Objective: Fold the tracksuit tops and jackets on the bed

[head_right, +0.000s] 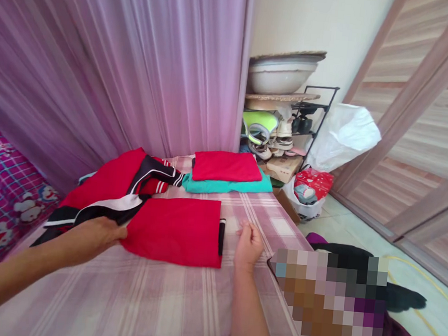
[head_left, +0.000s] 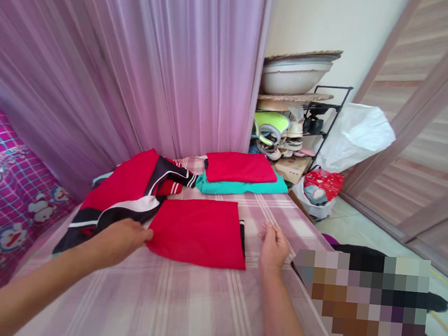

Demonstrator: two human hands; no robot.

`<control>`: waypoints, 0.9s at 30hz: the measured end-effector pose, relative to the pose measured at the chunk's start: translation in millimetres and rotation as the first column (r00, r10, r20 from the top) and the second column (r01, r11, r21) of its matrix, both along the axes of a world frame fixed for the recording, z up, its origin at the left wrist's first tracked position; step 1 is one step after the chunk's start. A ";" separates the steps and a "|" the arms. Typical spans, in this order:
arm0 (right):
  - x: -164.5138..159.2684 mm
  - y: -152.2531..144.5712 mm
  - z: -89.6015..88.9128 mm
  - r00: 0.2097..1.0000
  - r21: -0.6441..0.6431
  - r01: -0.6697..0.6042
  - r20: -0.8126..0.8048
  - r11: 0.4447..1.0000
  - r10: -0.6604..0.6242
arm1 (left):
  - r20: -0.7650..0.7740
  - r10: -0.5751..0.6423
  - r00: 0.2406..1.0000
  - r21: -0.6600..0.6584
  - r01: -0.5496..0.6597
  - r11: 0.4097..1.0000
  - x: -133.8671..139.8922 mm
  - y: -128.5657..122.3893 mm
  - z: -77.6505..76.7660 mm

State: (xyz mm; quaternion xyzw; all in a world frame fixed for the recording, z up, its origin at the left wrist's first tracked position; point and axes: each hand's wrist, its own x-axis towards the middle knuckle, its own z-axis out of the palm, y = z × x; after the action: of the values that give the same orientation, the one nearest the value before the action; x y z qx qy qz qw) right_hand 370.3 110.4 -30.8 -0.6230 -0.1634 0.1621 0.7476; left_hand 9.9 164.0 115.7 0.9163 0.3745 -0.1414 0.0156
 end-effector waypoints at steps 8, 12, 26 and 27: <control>-6.1 -3.4 6.4 0.983 -0.046 -0.095 0.156 0.994 0.101 | -0.030 0.130 0.991 -0.352 -0.132 0.926 -2.5 -3.6 19.9; -5.4 -3.9 6.5 0.974 -0.093 -0.116 0.185 0.989 0.132 | 0.102 0.225 0.969 -0.030 -0.223 0.974 34.2 36.5 -2.2; -5.0 -2.3 5.8 0.974 -0.102 -0.141 0.165 0.985 0.157 | 0.079 0.198 0.977 0.136 -0.207 0.969 63.2 24.7 -21.5; -5.2 -2.4 5.8 0.973 -0.102 -0.144 0.168 0.984 0.160 | 0.110 0.226 0.968 0.149 -0.241 0.959 64.3 17.6 -13.9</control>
State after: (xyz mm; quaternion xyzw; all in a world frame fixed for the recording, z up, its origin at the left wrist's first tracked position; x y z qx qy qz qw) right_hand 365.0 108.0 -25.0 -0.6533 -0.2684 0.1706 0.6870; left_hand 74.1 181.7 101.9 0.8694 0.4891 -0.0655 -0.0247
